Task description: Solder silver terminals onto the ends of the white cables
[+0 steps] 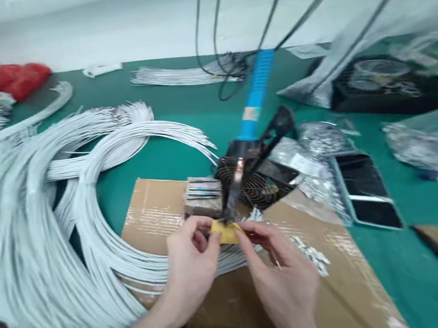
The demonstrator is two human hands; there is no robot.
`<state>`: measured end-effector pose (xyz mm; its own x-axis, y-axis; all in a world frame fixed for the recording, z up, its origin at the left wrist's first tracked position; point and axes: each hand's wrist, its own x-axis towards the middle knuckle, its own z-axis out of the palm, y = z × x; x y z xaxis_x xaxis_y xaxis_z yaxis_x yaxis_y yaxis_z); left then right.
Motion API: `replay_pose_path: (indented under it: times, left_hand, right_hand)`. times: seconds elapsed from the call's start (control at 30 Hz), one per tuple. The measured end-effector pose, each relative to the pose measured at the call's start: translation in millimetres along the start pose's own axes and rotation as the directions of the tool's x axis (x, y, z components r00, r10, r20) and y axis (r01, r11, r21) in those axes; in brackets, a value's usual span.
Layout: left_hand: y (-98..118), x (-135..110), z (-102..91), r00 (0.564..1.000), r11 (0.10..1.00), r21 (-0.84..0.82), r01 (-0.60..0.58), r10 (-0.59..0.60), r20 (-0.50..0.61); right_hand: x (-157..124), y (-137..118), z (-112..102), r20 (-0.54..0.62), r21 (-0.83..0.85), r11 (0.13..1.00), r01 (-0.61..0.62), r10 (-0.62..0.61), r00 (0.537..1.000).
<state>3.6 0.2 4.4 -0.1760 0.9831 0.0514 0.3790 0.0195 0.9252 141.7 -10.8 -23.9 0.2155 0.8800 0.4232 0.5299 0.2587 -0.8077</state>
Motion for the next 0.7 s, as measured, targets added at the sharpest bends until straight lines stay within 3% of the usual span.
replay_pose_path:
  times: [0.17,0.3,0.37,0.43,0.57,0.7]
  left_hand:
    - [10,-5,1.9,0.984,0.986,0.040,-0.160,0.162,-0.069]
    - [9,-12,3.3,0.965,0.967,0.041,-0.251,0.253,-0.062]
    - [6,-12,3.4,0.966,0.966,0.049,-0.254,0.256,-0.042]
    - [3,-10,2.6,0.972,0.970,0.064,-0.233,0.234,-0.006]
    - [-1,-9,0.9,0.982,0.977,0.107,-0.182,0.175,0.074]
    - [-3,-21,-1.4,0.971,0.966,0.150,-0.209,0.187,0.152]
  right_hand:
    - [9,-9,2,-0.045,-0.099,0.970,0.221,-0.227,0.973]
    - [11,-15,0,-0.051,-0.156,0.946,0.284,-0.294,0.954]
    - [9,-13,-1,-0.031,-0.091,0.975,0.200,-0.204,0.978]
    - [5,-8,0,0.024,0.002,0.999,0.040,-0.040,0.999]
    - [-1,6,-4,0.107,0.068,0.979,-0.193,0.185,0.977]
    - [-4,19,-39,0.108,0.098,0.938,-0.332,0.321,0.941]
